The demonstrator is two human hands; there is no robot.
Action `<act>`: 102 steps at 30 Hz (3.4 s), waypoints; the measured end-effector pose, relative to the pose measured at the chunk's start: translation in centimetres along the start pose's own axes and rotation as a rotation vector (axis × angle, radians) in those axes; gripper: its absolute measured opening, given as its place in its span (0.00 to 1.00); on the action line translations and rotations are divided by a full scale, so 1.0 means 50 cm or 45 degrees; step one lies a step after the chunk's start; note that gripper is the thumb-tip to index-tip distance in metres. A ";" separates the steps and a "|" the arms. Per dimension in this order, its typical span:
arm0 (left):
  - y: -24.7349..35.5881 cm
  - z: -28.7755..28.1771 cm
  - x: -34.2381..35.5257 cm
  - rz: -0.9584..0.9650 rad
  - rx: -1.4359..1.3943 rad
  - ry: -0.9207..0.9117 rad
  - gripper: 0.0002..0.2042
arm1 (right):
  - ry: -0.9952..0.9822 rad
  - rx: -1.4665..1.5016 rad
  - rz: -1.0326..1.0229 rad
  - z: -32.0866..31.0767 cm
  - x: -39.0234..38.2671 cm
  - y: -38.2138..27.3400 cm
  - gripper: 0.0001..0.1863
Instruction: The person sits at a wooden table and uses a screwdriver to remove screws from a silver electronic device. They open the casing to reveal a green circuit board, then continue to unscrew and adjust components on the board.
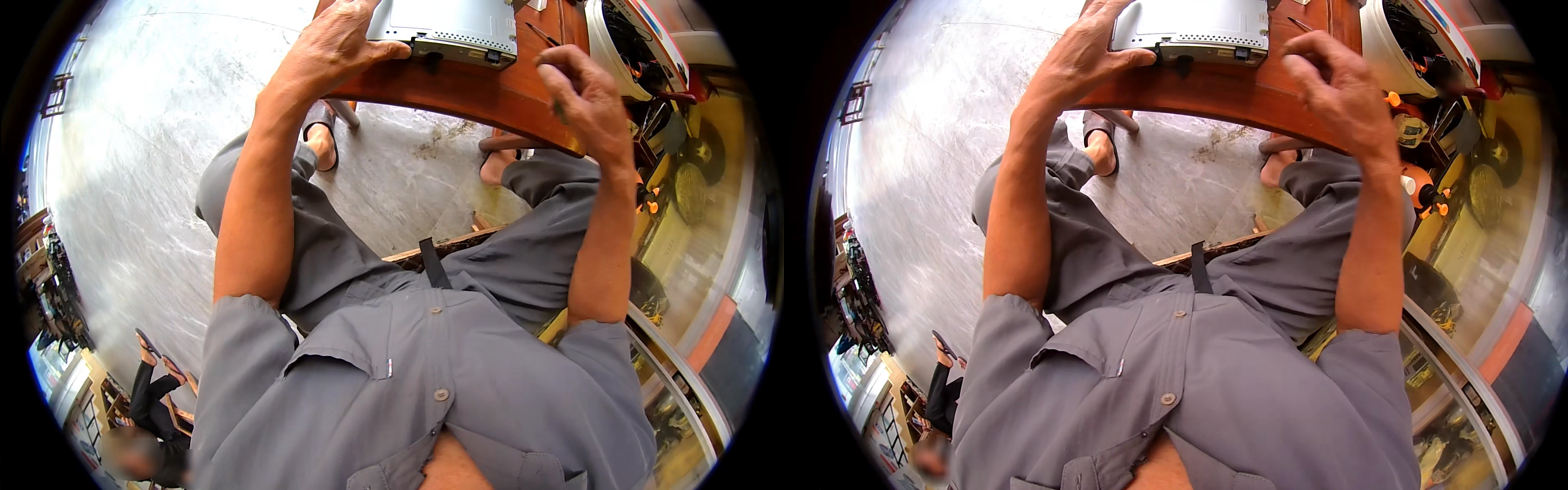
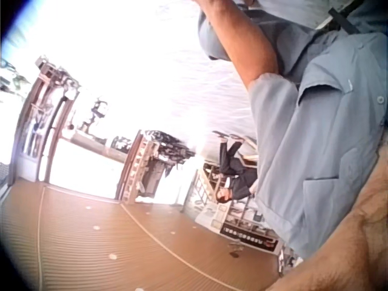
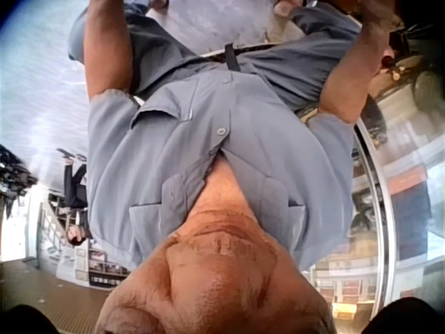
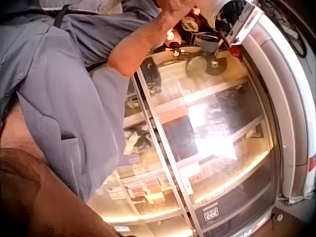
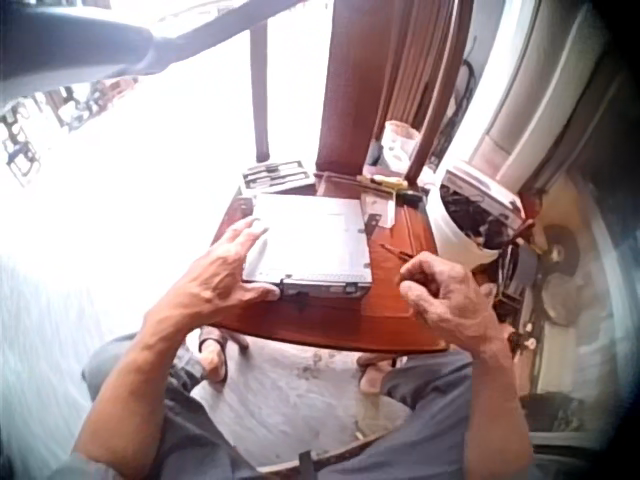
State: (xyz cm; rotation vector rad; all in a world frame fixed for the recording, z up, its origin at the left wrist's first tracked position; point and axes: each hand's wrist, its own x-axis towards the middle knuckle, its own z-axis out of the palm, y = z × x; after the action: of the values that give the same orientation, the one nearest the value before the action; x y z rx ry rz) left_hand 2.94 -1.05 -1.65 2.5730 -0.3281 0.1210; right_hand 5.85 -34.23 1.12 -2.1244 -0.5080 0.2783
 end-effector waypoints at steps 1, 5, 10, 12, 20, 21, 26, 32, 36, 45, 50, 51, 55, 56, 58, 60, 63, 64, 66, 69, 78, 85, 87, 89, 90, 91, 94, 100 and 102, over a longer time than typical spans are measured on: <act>-0.003 0.001 0.000 0.010 0.001 0.008 0.43 | 0.028 -0.003 -0.059 0.029 -0.001 -0.019 0.11; 0.000 0.003 -0.005 0.053 0.000 0.047 0.42 | 0.131 -0.221 -0.163 0.110 0.008 -0.066 0.11; -0.011 0.007 -0.005 0.078 -0.039 0.062 0.42 | 0.095 -0.355 -0.341 0.148 0.035 -0.073 0.13; -0.012 0.008 -0.003 0.083 -0.032 0.060 0.41 | 0.085 -0.376 -0.384 0.153 0.041 -0.067 0.13; -0.021 0.019 0.001 0.110 -0.005 0.084 0.39 | 0.135 -0.565 -0.535 0.160 0.057 -0.055 0.11; -0.019 0.017 0.002 0.105 -0.013 0.074 0.39 | 0.139 -0.653 -0.527 0.160 0.056 -0.062 0.12; -0.020 0.018 0.001 0.101 -0.005 0.067 0.38 | 0.205 -0.964 -0.587 0.172 0.057 -0.098 0.11; -0.023 0.025 0.001 0.131 0.020 0.105 0.38 | 0.348 -0.583 -0.511 0.225 0.054 -0.051 0.08; -0.024 0.030 0.004 0.154 0.058 0.144 0.37 | 0.456 0.002 -0.157 0.274 0.035 -0.047 0.07; 0.019 0.011 -0.001 0.034 0.039 0.185 0.29 | 0.468 0.280 -0.023 0.306 0.048 -0.039 0.10; 0.013 0.030 -0.002 0.087 0.277 0.206 0.21 | 0.385 0.489 0.132 0.300 0.059 -0.027 0.12; 0.018 0.031 -0.003 0.059 0.333 0.181 0.20 | 0.373 0.501 0.144 0.299 0.060 -0.025 0.12; 0.040 0.029 -0.009 0.117 0.498 0.215 0.17 | 0.370 0.543 0.127 0.299 0.063 -0.011 0.12; 0.040 0.034 -0.010 0.145 0.589 0.210 0.16 | 0.369 0.561 0.124 0.301 0.064 -0.011 0.12; 0.036 0.045 -0.012 0.200 0.636 0.258 0.14 | 0.363 0.581 0.124 0.301 0.063 -0.009 0.12; 0.035 0.052 -0.009 0.255 0.543 0.365 0.12 | 0.356 0.581 0.129 0.294 0.060 -0.013 0.11; 0.046 0.052 -0.010 0.253 0.518 0.387 0.12 | 0.366 0.506 0.132 0.274 0.058 -0.007 0.11; 0.047 0.053 -0.008 0.240 0.502 0.377 0.11 | 0.376 0.490 0.136 0.268 0.058 -0.005 0.11; 0.045 0.053 -0.007 0.213 0.471 0.359 0.09 | 0.394 0.457 0.144 0.256 0.058 -0.004 0.11; 0.040 0.076 -0.007 0.080 0.382 0.432 0.19 | 0.331 0.435 0.162 0.232 0.046 -0.006 0.12; 0.022 0.086 -0.001 0.346 0.494 0.722 0.10 | 0.490 0.221 0.276 0.067 0.008 0.046 0.18; 0.016 0.093 0.002 0.393 0.452 0.781 0.10 | 0.296 0.053 0.222 0.026 0.133 0.039 0.14; 0.017 0.093 0.002 0.394 0.429 0.802 0.10 | 0.261 0.037 0.278 0.022 0.144 0.029 0.16; 0.027 0.088 0.003 0.334 0.351 0.778 0.10 | 0.242 0.147 0.397 0.017 0.138 0.020 0.16; 0.041 0.085 -0.002 0.275 0.285 0.743 0.10 | 0.271 0.244 0.429 0.023 0.134 0.019 0.14; 0.052 0.082 -0.005 0.215 0.220 0.707 0.09 | 0.212 0.323 0.446 0.021 0.140 0.036 0.15; 0.048 0.074 -0.004 0.216 0.165 0.685 0.14 | 0.094 0.501 0.474 0.013 0.156 0.082 0.16; 0.036 0.052 -0.008 -0.103 -0.128 0.525 0.23 | 0.090 0.336 0.468 0.016 0.174 0.073 0.18; 0.021 0.049 0.000 -0.144 -0.352 0.484 0.23 | 0.125 0.306 0.415 0.027 0.170 0.066 0.17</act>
State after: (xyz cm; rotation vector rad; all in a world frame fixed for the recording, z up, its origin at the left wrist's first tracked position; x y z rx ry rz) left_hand 2.72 -3.23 -3.21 2.2286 -0.0509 0.4801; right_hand 13.74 -31.04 -2.45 -1.9671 -0.0628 0.3951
